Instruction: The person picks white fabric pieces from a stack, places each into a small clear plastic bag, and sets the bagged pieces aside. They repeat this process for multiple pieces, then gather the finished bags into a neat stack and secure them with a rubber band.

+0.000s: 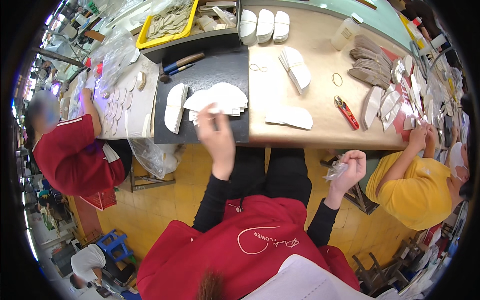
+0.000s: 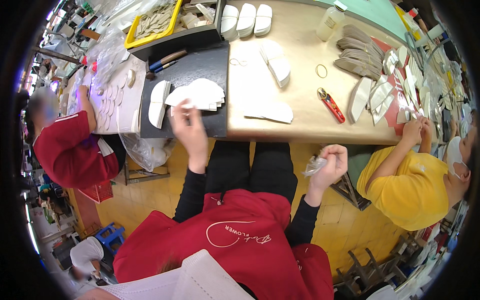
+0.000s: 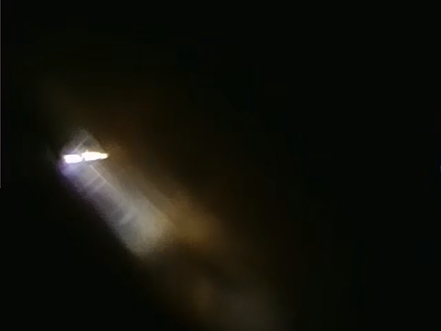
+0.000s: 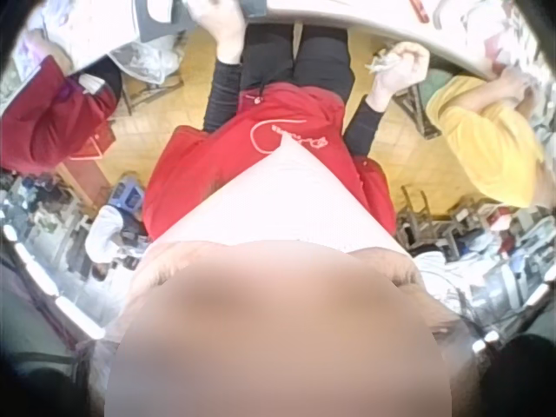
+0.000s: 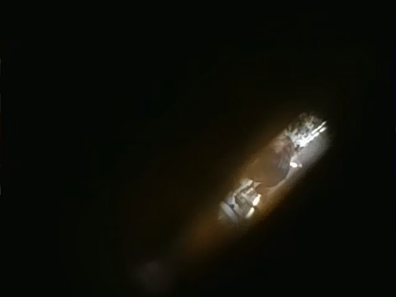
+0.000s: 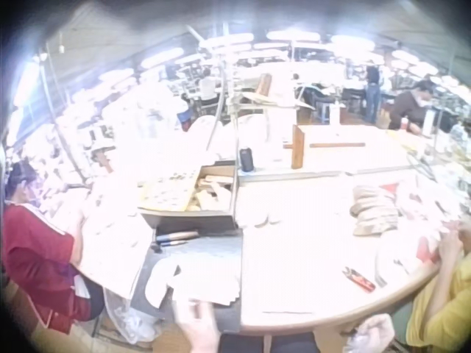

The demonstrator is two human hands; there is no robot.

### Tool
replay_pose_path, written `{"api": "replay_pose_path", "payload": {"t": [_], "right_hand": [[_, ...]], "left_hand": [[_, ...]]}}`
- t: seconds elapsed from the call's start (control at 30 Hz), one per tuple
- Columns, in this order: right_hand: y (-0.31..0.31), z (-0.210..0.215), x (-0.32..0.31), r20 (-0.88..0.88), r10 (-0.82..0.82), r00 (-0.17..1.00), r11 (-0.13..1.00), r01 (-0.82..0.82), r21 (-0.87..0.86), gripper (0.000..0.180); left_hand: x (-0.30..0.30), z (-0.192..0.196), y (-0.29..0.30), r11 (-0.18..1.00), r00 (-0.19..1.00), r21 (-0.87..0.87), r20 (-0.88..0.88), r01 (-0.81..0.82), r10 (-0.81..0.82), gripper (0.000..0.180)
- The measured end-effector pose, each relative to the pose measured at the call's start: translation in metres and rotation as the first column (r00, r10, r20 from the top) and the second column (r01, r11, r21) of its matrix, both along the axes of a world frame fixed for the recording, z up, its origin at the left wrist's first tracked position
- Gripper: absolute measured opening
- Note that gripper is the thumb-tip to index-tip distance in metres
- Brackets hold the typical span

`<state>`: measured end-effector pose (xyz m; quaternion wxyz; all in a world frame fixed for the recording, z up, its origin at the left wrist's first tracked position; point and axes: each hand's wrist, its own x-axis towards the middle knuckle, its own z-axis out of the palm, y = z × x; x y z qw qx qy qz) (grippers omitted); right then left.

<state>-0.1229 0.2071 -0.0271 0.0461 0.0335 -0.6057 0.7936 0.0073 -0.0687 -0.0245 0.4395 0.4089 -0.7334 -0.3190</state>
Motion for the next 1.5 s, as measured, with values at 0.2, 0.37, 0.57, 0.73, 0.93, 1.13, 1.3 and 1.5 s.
{"api": "replay_pose_path", "payload": {"t": [0.2, 0.37, 0.57, 0.73, 0.93, 1.13, 1.3, 1.5], "right_hand": [[-0.024, 0.011, 0.017, 0.002, 0.239, 0.971, 0.947, -0.234, 0.22, 0.013], [-0.025, 0.015, 0.029, 0.018, 0.343, 0.939, 0.884, -0.329, 0.331, 0.011], [-0.043, 0.019, 0.036, -0.082, 0.429, 0.9, 0.817, -0.347, 0.46, 0.007], [-0.061, 0.029, 0.034, -0.154, 0.49, 0.858, 0.78, -0.352, 0.518, 0.009], [-0.067, 0.039, 0.026, -0.33, 0.479, 0.813, 0.77, -0.209, 0.603, 0.018], [-0.083, 0.04, 0.025, -0.568, 0.469, 0.677, 0.768, 0.006, 0.64, 0.022], [-0.092, 0.041, 0.031, -0.574, 0.384, 0.723, 0.791, 0.063, 0.608, 0.018], [-0.094, 0.036, 0.033, -0.55, 0.36, 0.753, 0.782, 0.078, 0.619, 0.014]], "left_hand": [[-0.064, -0.032, 0.039, 0.913, 0.905, -0.113, 0.227, 0.392, -0.361, 0.034], [-0.066, -0.047, 0.039, 0.916, 0.909, 0.09, 0.122, 0.391, -0.4, 0.027], [-0.06, -0.034, 0.045, 0.899, 0.923, 0.216, -0.04, 0.381, -0.382, 0.018], [-0.06, -0.029, 0.039, 0.91, 0.924, 0.274, 0.139, 0.31, -0.356, 0.019], [-0.051, 0.0, 0.049, 0.84, 0.872, 0.249, -0.228, 0.482, -0.433, 0.018], [-0.023, 0.042, 0.078, 0.476, 0.738, 0.568, -0.569, 0.671, -0.362, 0.02], [-0.017, 0.052, 0.094, 0.492, 0.745, 0.561, -0.541, 0.665, -0.39, 0.032], [-0.015, 0.047, 0.104, 0.514, 0.745, 0.541, -0.514, 0.666, -0.425, 0.041]]}}
